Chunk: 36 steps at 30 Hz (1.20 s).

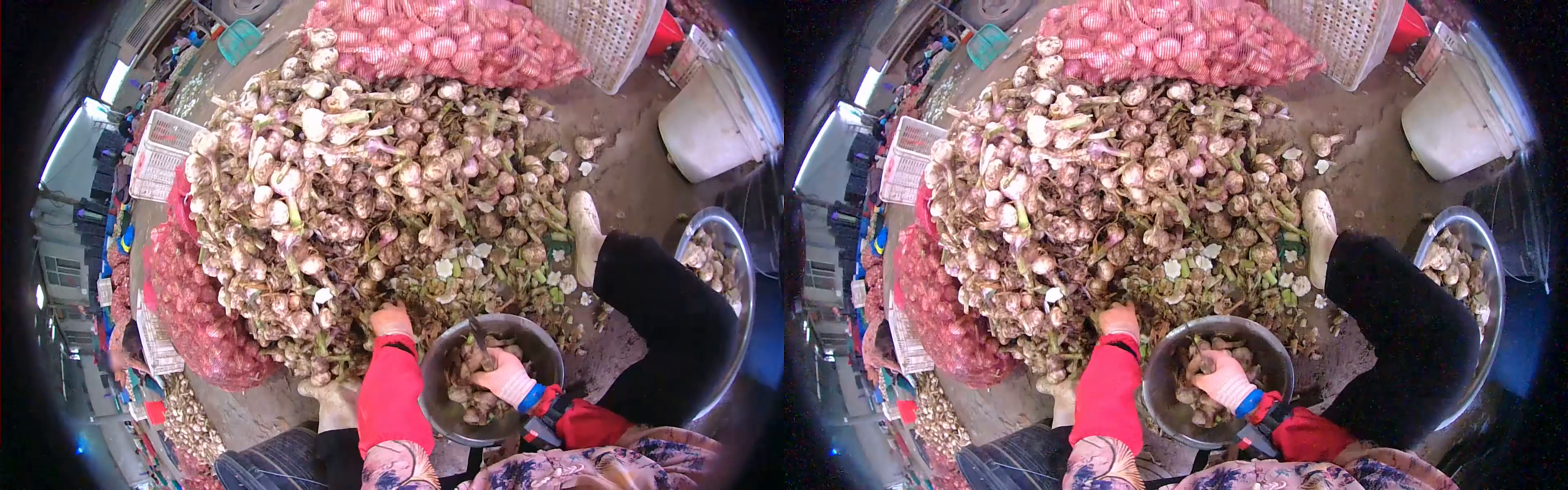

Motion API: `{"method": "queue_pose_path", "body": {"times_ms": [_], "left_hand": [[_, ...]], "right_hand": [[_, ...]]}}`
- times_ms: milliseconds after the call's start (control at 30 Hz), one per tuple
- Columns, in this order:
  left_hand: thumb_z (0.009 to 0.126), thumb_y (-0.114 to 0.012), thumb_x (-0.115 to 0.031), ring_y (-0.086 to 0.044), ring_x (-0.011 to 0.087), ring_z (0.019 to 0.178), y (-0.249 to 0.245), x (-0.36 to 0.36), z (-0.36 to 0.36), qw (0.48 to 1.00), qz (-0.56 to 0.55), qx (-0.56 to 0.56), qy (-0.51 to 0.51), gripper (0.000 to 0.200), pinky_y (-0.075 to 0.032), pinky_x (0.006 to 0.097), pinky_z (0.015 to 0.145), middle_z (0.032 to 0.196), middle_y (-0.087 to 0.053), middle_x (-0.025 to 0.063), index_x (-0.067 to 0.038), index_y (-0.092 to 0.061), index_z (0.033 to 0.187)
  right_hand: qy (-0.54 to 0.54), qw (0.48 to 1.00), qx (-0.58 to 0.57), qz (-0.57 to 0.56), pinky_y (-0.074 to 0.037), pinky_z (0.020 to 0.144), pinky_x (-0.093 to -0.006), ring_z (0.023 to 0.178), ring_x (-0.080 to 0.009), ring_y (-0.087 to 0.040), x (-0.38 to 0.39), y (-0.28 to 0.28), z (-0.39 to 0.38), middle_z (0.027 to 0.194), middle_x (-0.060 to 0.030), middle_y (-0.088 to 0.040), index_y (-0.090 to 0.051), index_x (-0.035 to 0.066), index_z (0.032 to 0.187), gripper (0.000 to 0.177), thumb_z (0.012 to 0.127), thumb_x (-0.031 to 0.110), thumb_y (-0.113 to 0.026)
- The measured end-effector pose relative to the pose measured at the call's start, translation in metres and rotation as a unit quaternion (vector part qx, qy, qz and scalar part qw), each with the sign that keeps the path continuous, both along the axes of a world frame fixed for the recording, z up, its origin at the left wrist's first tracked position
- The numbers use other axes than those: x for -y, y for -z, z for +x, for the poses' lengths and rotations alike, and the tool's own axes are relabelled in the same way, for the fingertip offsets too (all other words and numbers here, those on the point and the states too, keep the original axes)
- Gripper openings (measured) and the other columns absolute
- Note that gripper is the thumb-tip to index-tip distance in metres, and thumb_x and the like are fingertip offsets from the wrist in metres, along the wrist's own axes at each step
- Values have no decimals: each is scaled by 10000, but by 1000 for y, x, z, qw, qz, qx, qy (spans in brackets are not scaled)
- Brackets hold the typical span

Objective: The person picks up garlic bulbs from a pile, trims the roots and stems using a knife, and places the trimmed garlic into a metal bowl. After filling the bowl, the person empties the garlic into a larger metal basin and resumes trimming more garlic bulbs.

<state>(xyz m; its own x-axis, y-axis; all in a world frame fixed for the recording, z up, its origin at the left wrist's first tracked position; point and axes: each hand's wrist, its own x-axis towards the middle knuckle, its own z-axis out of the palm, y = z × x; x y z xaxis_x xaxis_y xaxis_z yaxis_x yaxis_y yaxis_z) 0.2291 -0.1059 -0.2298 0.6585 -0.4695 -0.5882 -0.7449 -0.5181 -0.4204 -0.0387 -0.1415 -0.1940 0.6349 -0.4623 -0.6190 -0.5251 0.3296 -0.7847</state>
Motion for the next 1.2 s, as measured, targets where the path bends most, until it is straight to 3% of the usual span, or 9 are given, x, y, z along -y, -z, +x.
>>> {"method": "queue_pose_path", "body": {"times_ms": [133, 200, 333, 500, 700, 867, 1033, 1133, 1200], "left_hand": [[850, -545, -223, -649, 184, 929, 28, -29, -1, 998, 28, 49, -12, 237, -498, 363, 671, 973, -660, 4, -173, -661, 1051], [856, -528, -199, -657, 177, 900, 31, -50, 1, 998, 18, 53, 16, 210, -493, 369, 630, 922, -672, -1, -163, -684, 992], [868, -501, -173, -665, 214, 860, 21, -91, -6, 997, -25, 73, 23, 214, -491, 384, 649, 932, -683, 11, -156, -704, 931], [874, -518, -317, -614, 227, 1070, -14, -118, -3, 979, 112, -50, -165, 322, -505, 400, 824, 1185, -626, 64, -138, -667, 1095], [862, -549, -332, -622, 232, 1053, 1, -180, -11, 954, 26, 27, -298, 315, -505, 402, 823, 1138, -648, 65, -159, -669, 1096], [810, -599, -316, -622, 246, 1052, -1, -187, -15, 949, 71, -6, -308, 304, -506, 380, 833, 1131, -651, 63, -150, -697, 1045], [717, -669, -298, -595, 277, 1079, -32, -178, -14, 970, 10, -24, -244, 528, -482, 375, 892, 1156, -616, 136, -123, -574, 1207], [706, -672, -241, -566, 325, 1104, -39, -180, -26, 948, -18, -101, -301, 647, -468, 395, 908, 1214, -561, 165, -114, -429, 1293], [707, -669, -208, -568, 349, 1084, -11, -196, -33, 939, -25, -103, -328, 631, -467, 405, 910, 1205, -563, 169, -94, -422, 1275]], "right_hand": [[-21, 1000, -17, -5, -457, 902, -321, 1024, -277, -590, 6, -17, 0, 1089, -178, -607, -561, -21, 1179, 629, 654, 275, -739], [21, 999, 33, -21, -487, 766, -274, 815, -129, -601, -5, -5, -2, 894, -29, -656, -603, 13, 1007, 321, 716, 80, -720], [-9, 1000, 18, 5, -459, 906, -313, 1006, -264, -603, -3, -21, -7, 1063, -169, -628, -557, -15, 1189, 627, 668, 280, -745], [-64, 997, 32, -5, -496, 793, -326, 866, -240, -636, 0, -53, -9, 924, -149, -661, -562, 11, 1161, 544, 703, 268, -704], [-63, 998, 15, -9, -493, 806, -313, 896, -239, -638, -6, -29, -13, 957, -159, -659, -528, -19, 1200, 588, 706, 253, -697], [-62, 995, -28, 74, -484, 866, -311, 988, -262, -620, 8, -58, 2, 1049, -193, -641, -513, -26, 1228, 635, 697, 272, -695], [-75, 994, -2, -77, -509, 716, -290, 767, -191, -634, -5, -42, 9, 858, -137, -656, -505, -19, 1244, 632, 701, 244, -694], [-44, 995, -1, 86, -514, 716, -294, 779, -194, -640, -6, -63, 8, 895, -155, -661, -515, -14, 1242, 644, 685, 244, -710], [-62, 997, 18, 37, -513, 637, -294, 674, -183, -625, -14, -43, 3, 812, -127, -653, -510, -11, 1248, 647, 680, 224, -714]]}}
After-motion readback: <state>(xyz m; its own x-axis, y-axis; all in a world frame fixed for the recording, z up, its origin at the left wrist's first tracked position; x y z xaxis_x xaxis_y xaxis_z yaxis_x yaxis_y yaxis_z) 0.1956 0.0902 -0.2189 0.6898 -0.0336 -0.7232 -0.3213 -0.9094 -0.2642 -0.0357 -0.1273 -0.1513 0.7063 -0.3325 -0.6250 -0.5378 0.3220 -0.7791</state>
